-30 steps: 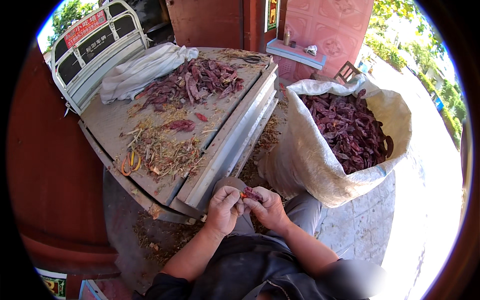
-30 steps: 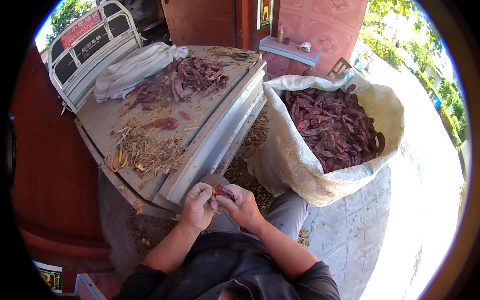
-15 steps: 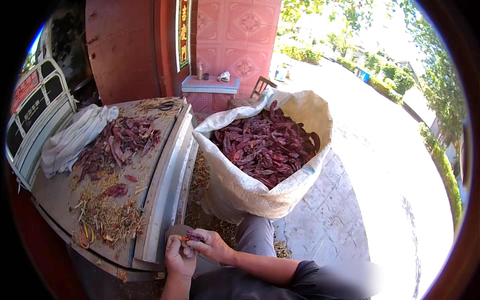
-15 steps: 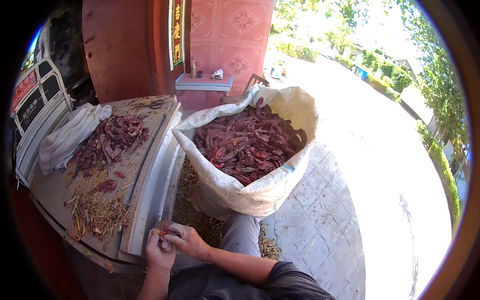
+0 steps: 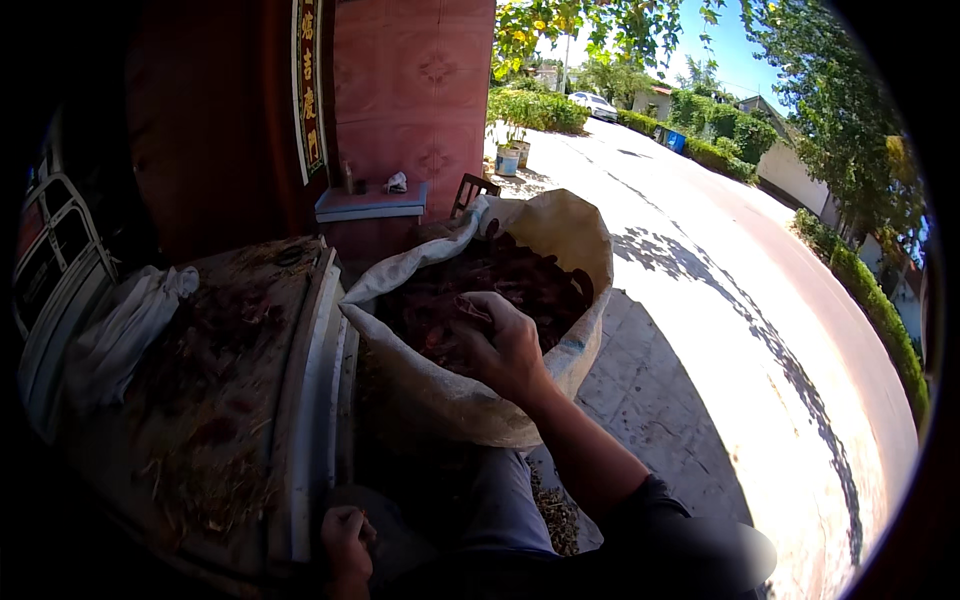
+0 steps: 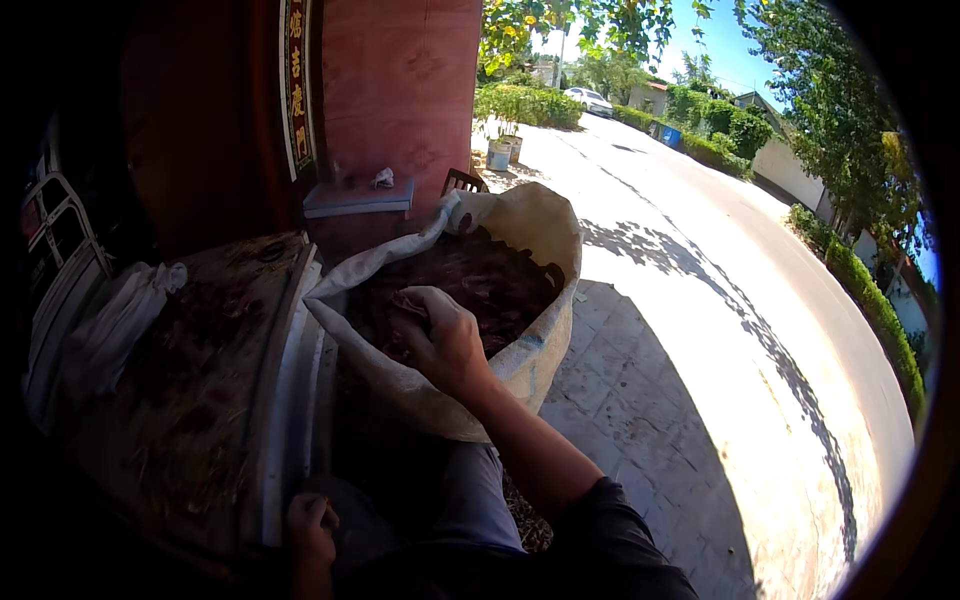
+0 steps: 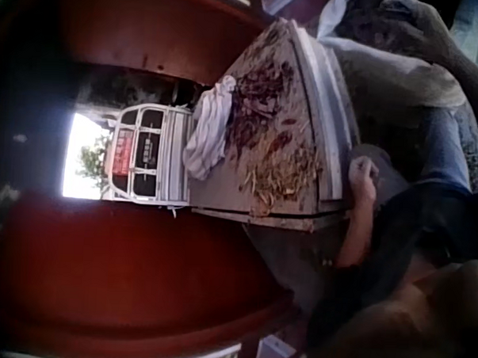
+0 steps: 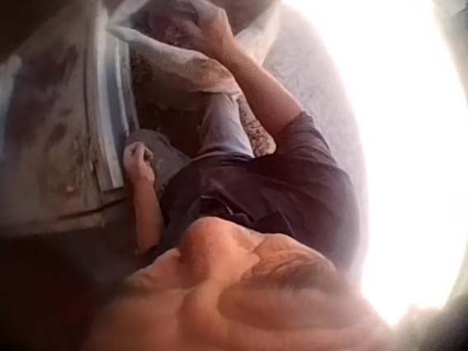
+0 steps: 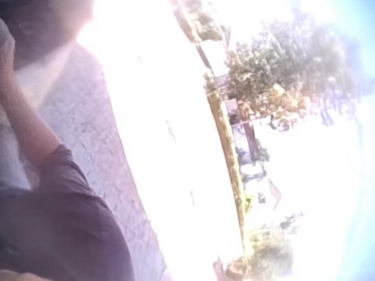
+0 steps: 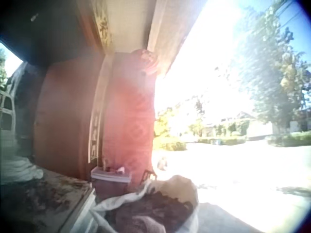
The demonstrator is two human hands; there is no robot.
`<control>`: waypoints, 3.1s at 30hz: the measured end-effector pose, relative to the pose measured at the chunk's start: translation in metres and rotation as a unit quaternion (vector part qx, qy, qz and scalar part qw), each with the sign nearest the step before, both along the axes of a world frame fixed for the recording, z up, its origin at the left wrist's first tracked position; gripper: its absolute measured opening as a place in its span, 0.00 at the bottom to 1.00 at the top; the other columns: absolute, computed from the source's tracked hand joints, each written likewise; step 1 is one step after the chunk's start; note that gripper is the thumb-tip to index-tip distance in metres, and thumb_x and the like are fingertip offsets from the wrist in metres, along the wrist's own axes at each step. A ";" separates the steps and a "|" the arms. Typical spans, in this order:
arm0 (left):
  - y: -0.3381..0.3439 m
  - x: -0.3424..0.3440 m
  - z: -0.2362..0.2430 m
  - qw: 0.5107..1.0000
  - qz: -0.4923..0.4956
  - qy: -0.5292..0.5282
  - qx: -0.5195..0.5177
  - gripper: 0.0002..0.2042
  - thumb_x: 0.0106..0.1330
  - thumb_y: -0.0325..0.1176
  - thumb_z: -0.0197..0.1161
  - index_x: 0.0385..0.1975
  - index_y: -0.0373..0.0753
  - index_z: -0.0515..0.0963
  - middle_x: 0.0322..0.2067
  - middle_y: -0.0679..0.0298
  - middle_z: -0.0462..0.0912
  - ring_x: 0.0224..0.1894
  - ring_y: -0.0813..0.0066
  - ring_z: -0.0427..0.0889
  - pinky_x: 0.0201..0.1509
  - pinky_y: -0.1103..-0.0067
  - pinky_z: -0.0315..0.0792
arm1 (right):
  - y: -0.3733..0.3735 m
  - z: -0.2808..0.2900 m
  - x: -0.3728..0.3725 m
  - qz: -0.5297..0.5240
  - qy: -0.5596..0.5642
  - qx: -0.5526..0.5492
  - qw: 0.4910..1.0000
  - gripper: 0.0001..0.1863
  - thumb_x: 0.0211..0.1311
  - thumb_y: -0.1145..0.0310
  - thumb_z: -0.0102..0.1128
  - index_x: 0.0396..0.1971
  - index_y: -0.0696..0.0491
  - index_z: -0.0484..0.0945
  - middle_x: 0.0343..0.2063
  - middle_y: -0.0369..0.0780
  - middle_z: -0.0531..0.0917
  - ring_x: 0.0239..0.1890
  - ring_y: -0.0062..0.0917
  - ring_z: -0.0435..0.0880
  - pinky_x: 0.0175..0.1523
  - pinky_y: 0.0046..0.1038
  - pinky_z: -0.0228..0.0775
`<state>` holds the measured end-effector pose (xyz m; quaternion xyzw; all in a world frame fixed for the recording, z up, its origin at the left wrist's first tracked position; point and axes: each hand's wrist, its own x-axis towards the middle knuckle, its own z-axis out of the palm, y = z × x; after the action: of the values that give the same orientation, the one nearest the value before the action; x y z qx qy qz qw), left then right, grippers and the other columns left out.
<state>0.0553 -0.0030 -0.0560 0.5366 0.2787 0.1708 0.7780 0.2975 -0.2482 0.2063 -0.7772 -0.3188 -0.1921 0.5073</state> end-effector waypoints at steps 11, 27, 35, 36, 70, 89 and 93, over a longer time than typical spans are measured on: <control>-0.004 -0.010 0.012 0.947 -0.059 0.034 0.314 0.25 0.69 0.27 0.69 0.65 0.34 0.71 0.52 0.59 0.82 0.43 0.74 0.84 0.43 0.73 0.81 | 0.027 -0.136 -0.102 0.306 0.250 -0.163 0.904 0.21 0.73 0.60 0.65 0.58 0.57 0.80 0.50 0.46 0.87 0.51 0.32 0.88 0.55 0.33 0.81; 0.199 0.012 0.103 0.757 0.146 0.089 0.630 0.14 0.72 0.27 0.61 0.55 0.35 0.79 0.54 0.53 0.80 0.47 0.56 0.84 0.53 0.63 0.79 | -0.024 -0.277 -0.154 0.306 0.551 -0.141 0.763 0.22 0.79 0.53 0.57 0.51 0.58 0.84 0.37 0.38 0.87 0.41 0.19 0.84 0.51 0.27 0.76; 0.247 0.044 0.094 0.701 0.071 0.197 0.682 0.11 0.67 0.31 0.63 0.46 0.40 0.85 0.50 0.52 0.84 0.51 0.49 0.84 0.55 0.59 0.79 | -0.033 -0.318 -0.155 0.259 0.607 -0.090 0.746 0.22 0.79 0.54 0.58 0.51 0.60 0.84 0.37 0.37 0.88 0.40 0.19 0.84 0.49 0.25 0.77; 0.251 0.045 0.093 0.696 0.055 0.199 0.688 0.10 0.67 0.32 0.64 0.44 0.40 0.86 0.47 0.52 0.85 0.50 0.48 0.85 0.54 0.59 0.79 | -0.033 -0.321 -0.155 0.251 0.618 -0.078 0.740 0.21 0.79 0.54 0.57 0.50 0.60 0.84 0.37 0.37 0.88 0.39 0.19 0.84 0.50 0.25 0.77; -0.024 -0.034 0.071 0.973 -0.022 -0.115 0.201 0.08 0.69 0.25 0.71 0.43 0.34 0.79 0.42 0.61 0.86 0.42 0.75 0.87 0.46 0.78 0.81 | 0.083 -0.183 -0.135 0.433 0.612 0.129 0.649 0.16 0.80 0.59 0.59 0.54 0.55 0.81 0.39 0.35 0.85 0.40 0.20 0.84 0.46 0.24 0.76; 0.001 -0.035 0.078 0.940 -0.143 -0.110 0.290 0.01 0.68 0.23 0.70 0.36 0.33 0.85 0.31 0.65 0.85 0.37 0.75 0.85 0.43 0.77 0.77 | 0.069 -0.180 -0.130 0.529 0.547 -0.017 0.649 0.16 0.80 0.57 0.60 0.42 0.57 0.82 0.27 0.33 0.81 0.31 0.16 0.80 0.40 0.24 0.75; -0.008 -0.037 0.073 0.977 -0.156 -0.121 0.076 0.03 0.71 0.25 0.68 0.36 0.34 0.84 0.32 0.65 0.84 0.34 0.79 0.81 0.39 0.80 0.74 | 0.069 -0.189 -0.135 0.540 0.587 0.035 0.602 0.16 0.79 0.58 0.61 0.40 0.57 0.83 0.27 0.34 0.81 0.29 0.17 0.79 0.39 0.24 0.74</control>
<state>0.0188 -0.0106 0.0174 0.6060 0.0815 0.1317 0.7803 0.1621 -0.1791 0.0176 -0.3906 -0.3073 0.6031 0.6238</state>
